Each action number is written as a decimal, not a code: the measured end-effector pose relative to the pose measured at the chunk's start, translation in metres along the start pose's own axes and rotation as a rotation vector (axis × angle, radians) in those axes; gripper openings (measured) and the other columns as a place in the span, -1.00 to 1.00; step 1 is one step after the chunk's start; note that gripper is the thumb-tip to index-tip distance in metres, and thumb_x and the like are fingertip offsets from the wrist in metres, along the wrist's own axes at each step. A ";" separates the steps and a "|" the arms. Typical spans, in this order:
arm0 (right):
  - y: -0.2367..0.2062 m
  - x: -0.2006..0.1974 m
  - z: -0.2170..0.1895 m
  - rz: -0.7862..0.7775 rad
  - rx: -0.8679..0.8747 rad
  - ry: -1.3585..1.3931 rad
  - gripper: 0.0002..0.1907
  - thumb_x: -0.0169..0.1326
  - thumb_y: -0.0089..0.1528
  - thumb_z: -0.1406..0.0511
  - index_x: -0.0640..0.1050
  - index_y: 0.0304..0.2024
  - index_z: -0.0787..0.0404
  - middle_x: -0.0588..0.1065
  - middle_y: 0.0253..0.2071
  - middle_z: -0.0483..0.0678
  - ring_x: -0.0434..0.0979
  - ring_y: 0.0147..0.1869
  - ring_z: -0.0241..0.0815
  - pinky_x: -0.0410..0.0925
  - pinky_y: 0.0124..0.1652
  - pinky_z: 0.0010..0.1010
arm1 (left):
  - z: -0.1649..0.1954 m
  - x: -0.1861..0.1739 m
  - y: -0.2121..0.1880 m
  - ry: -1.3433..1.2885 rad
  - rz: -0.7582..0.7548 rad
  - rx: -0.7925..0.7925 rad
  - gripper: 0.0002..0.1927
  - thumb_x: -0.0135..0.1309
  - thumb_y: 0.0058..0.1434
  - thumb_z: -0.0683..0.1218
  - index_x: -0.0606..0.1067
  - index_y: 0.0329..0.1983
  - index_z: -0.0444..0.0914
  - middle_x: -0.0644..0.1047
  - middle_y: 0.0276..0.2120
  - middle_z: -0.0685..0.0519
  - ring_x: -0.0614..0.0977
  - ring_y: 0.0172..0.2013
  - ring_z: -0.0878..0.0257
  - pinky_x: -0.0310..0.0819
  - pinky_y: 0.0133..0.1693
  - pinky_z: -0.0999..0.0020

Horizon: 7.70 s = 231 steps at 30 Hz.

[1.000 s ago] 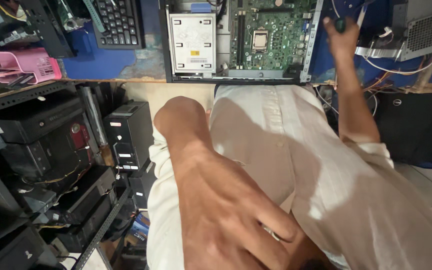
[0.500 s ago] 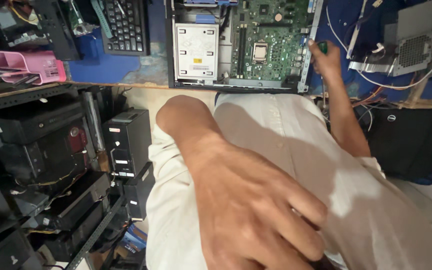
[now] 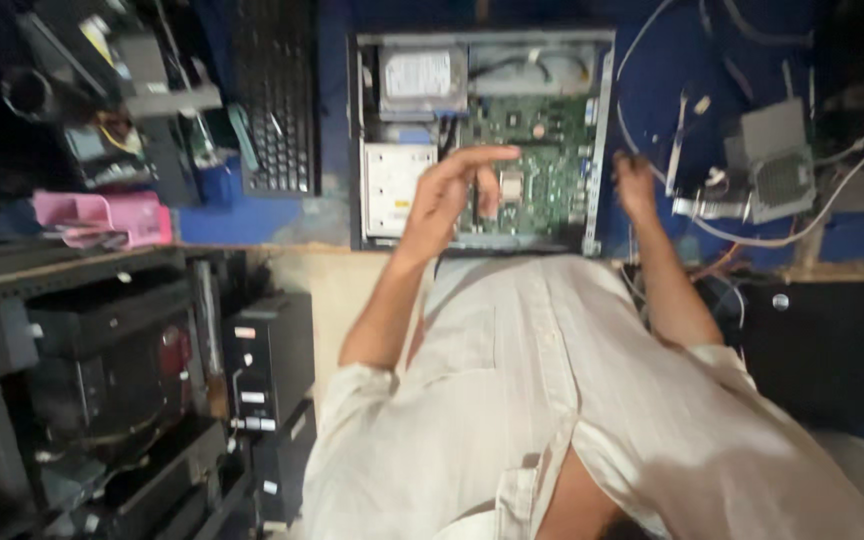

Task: The person works on an open desktop computer case on a workbench. They install a RAM module into the motherboard, use a screwdriver on the board, handle internal cables and connectors, and press components into place inside the case.

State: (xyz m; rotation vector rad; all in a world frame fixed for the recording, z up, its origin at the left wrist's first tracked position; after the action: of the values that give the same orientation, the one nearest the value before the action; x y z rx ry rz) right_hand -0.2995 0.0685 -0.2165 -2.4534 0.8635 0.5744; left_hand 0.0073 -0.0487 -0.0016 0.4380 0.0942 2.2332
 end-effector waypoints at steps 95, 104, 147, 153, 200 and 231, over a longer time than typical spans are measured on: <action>0.016 0.070 -0.073 -0.290 -1.014 -1.549 -0.78 0.09 0.26 0.25 0.73 -0.29 0.16 0.59 -0.21 0.03 0.47 0.16 0.02 -0.40 0.53 0.34 | -0.234 -0.065 0.051 1.821 -0.340 0.063 -0.68 0.13 0.09 -0.13 0.55 -0.06 -0.21 0.56 -0.18 -0.02 0.61 -0.11 0.08 0.46 -0.13 0.11; 0.012 0.065 -0.078 -0.231 -1.104 -1.460 -0.78 0.11 0.15 0.26 0.68 -0.30 0.26 0.54 -0.26 0.05 0.50 0.08 -0.01 -0.32 0.52 0.34 | -0.234 -0.067 0.049 1.852 -0.319 0.038 -0.74 0.12 0.08 -0.14 0.53 -0.13 -0.20 0.55 -0.21 -0.02 0.62 -0.16 0.06 0.48 -0.11 0.11; 0.039 0.098 -0.162 -0.711 -0.553 -1.127 0.09 0.47 -0.10 -0.08 0.33 0.33 0.26 0.28 0.34 0.29 0.36 0.27 0.32 0.25 0.16 0.09 | -0.203 -0.062 0.028 1.835 -0.257 0.104 -0.62 0.01 0.20 -0.10 0.48 0.11 -0.19 0.50 -0.05 -0.02 0.54 -0.02 0.09 0.42 -0.06 0.09; 0.024 0.096 -0.166 -0.613 -0.675 -1.293 0.23 0.49 -0.18 0.00 0.25 0.43 0.25 0.40 0.21 0.19 0.46 0.18 0.22 0.34 0.10 -0.01 | -0.194 -0.066 0.026 1.783 -0.274 0.005 -0.60 -0.01 0.13 -0.13 0.49 0.08 -0.19 0.51 -0.03 -0.04 0.55 0.00 0.05 0.44 -0.05 0.05; 0.033 0.086 -0.179 -0.661 -0.843 -1.220 0.05 0.42 -0.15 -0.10 0.40 0.23 0.34 0.40 0.18 0.17 0.45 0.19 0.19 0.43 0.04 -0.06 | -0.193 -0.067 0.028 1.667 -0.218 0.020 -0.75 0.04 0.17 -0.17 0.52 -0.07 -0.17 0.51 -0.07 -0.02 0.54 -0.01 0.06 0.42 -0.06 0.11; -0.013 0.060 -0.111 -0.271 -1.095 -1.462 -0.75 0.21 0.15 0.25 0.69 -0.14 0.19 0.56 -0.08 0.05 0.40 0.31 0.10 -0.18 0.56 0.37 | -0.210 -0.067 0.015 1.849 -0.253 -0.268 -0.61 0.06 0.19 -0.11 0.45 0.11 -0.24 0.58 -0.17 -0.17 0.50 0.03 -0.08 0.06 0.31 -0.16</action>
State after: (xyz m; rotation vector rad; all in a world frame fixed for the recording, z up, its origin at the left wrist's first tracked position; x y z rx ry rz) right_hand -0.2231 -0.0120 -0.1546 -1.8143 -0.5325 2.6501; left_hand -0.0360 -0.0923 -0.2138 -1.7138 0.7068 1.6212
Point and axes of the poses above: each hand's wrist, its own y-axis towards the middle knuckle, its own x-axis out of the palm, z = x × y, the point moved 3 cm from there along y, towards the middle knuckle
